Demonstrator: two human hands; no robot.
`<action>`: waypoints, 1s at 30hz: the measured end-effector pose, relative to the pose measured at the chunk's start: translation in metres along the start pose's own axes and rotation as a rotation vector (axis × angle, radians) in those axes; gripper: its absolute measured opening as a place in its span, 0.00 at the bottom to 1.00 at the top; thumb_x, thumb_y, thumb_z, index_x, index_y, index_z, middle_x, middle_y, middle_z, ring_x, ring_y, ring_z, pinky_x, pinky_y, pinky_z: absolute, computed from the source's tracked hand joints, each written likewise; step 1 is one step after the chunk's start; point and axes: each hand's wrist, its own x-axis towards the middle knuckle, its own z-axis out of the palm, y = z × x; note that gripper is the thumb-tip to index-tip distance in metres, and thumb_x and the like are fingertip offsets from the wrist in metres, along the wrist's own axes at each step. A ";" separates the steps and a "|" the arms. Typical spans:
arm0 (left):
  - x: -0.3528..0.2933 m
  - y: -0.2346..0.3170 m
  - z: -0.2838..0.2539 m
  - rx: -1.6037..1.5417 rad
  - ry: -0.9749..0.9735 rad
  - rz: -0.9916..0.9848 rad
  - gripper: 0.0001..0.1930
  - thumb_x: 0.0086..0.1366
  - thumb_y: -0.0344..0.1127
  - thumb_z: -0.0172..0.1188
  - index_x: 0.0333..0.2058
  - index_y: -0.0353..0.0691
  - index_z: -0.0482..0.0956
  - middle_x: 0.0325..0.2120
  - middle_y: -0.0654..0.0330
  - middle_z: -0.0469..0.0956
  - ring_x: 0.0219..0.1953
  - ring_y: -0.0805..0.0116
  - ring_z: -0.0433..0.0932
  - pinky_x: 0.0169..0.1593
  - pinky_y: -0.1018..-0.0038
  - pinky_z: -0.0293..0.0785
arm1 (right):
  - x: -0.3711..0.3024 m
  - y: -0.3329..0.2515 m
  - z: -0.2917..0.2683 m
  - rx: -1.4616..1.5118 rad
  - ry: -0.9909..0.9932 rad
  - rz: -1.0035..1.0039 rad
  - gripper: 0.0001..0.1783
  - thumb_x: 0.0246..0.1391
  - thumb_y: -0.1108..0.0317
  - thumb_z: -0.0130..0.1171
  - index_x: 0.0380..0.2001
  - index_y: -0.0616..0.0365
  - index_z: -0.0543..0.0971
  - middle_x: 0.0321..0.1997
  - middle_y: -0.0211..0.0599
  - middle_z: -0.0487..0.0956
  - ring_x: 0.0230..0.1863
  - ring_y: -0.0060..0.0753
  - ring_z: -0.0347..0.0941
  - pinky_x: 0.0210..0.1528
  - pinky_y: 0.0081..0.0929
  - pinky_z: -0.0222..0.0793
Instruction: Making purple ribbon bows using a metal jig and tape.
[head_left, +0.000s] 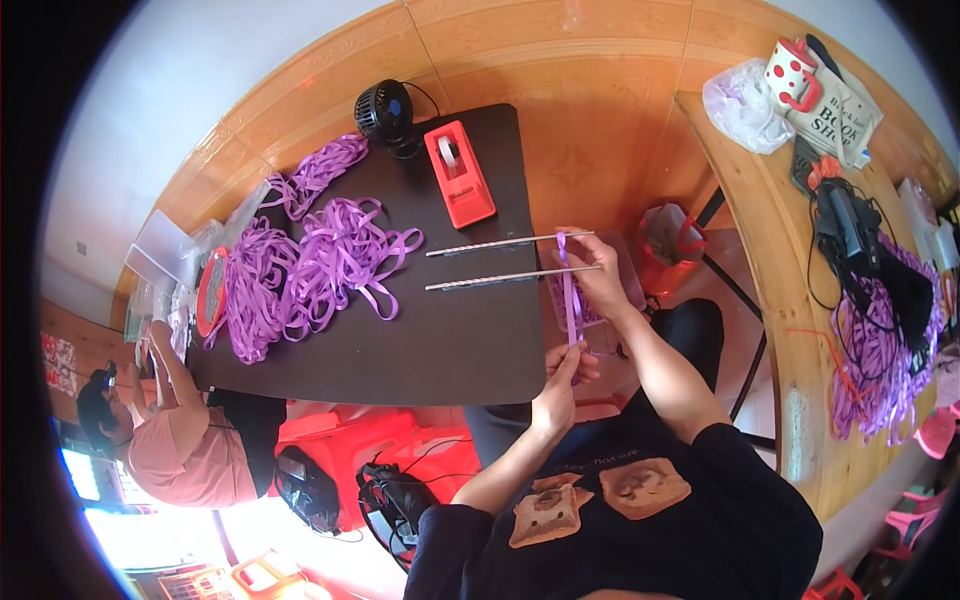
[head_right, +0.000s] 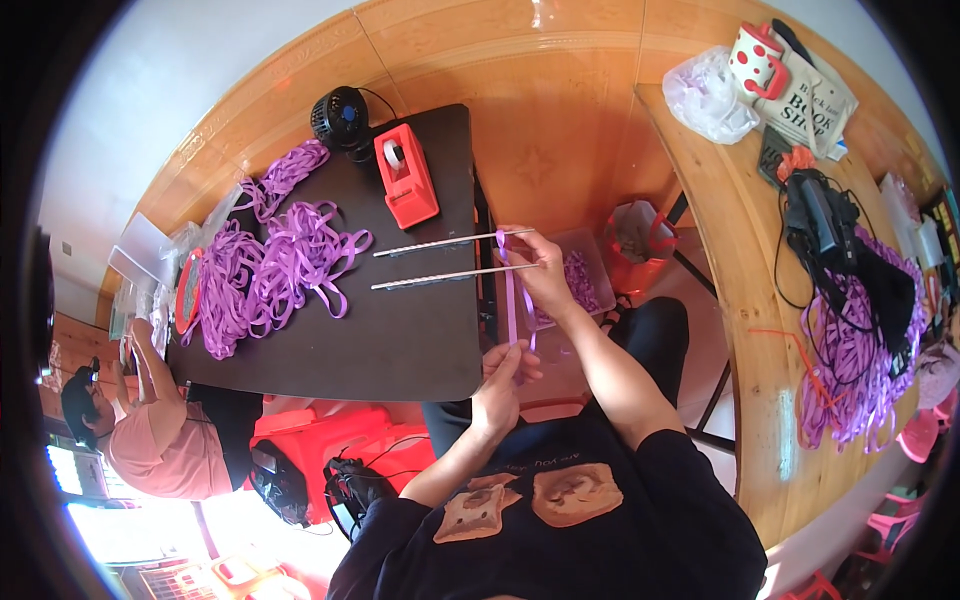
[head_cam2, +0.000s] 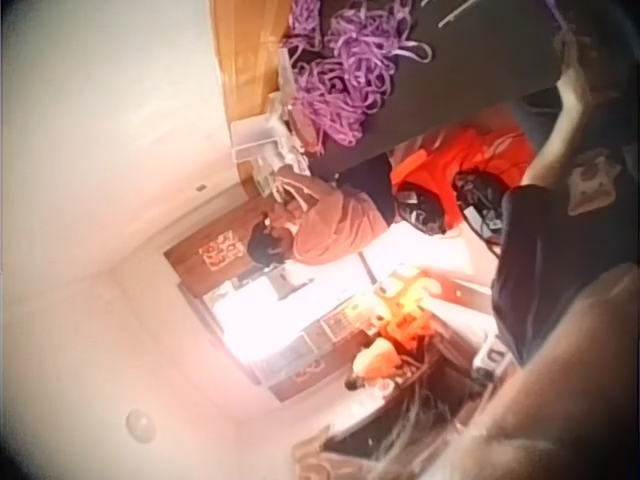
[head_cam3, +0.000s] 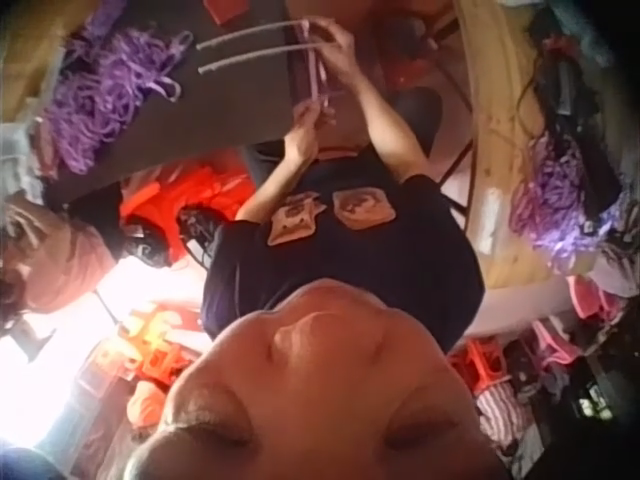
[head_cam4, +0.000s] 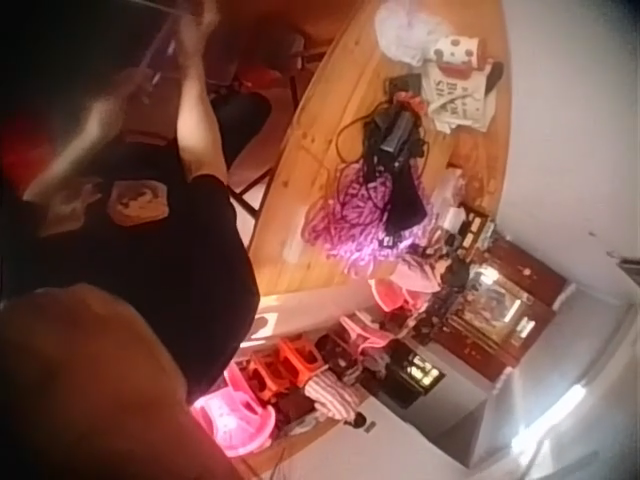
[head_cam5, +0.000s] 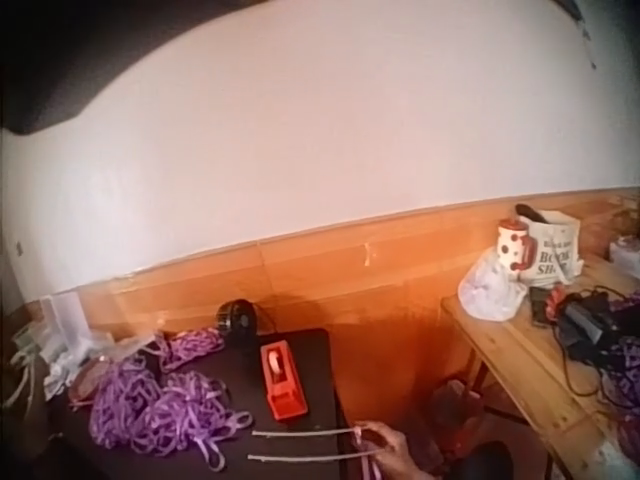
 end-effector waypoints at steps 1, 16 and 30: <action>0.000 0.001 0.000 0.015 -0.004 0.010 0.11 0.68 0.34 0.50 0.43 0.34 0.74 0.30 0.58 0.78 0.27 0.71 0.75 0.35 0.78 0.69 | 0.001 0.004 0.000 -0.015 0.013 -0.005 0.16 0.50 0.82 0.58 0.44 0.62 0.76 0.44 0.32 0.75 0.46 0.21 0.70 0.47 0.19 0.67; -0.013 -0.016 -0.021 0.000 0.006 -0.051 0.11 0.68 0.34 0.50 0.42 0.33 0.76 0.28 0.58 0.79 0.26 0.72 0.76 0.34 0.79 0.69 | -0.087 0.059 0.001 0.023 -0.038 0.268 0.06 0.54 0.72 0.59 0.28 0.65 0.79 0.23 0.24 0.71 0.27 0.14 0.63 0.28 0.17 0.57; -0.053 -0.009 -0.025 0.101 -0.188 0.006 0.09 0.66 0.29 0.51 0.40 0.31 0.78 0.31 0.57 0.79 0.33 0.72 0.76 0.41 0.78 0.70 | -0.142 0.055 -0.012 0.042 -0.013 0.429 0.08 0.54 0.71 0.57 0.27 0.65 0.80 0.22 0.27 0.78 0.22 0.13 0.66 0.23 0.17 0.58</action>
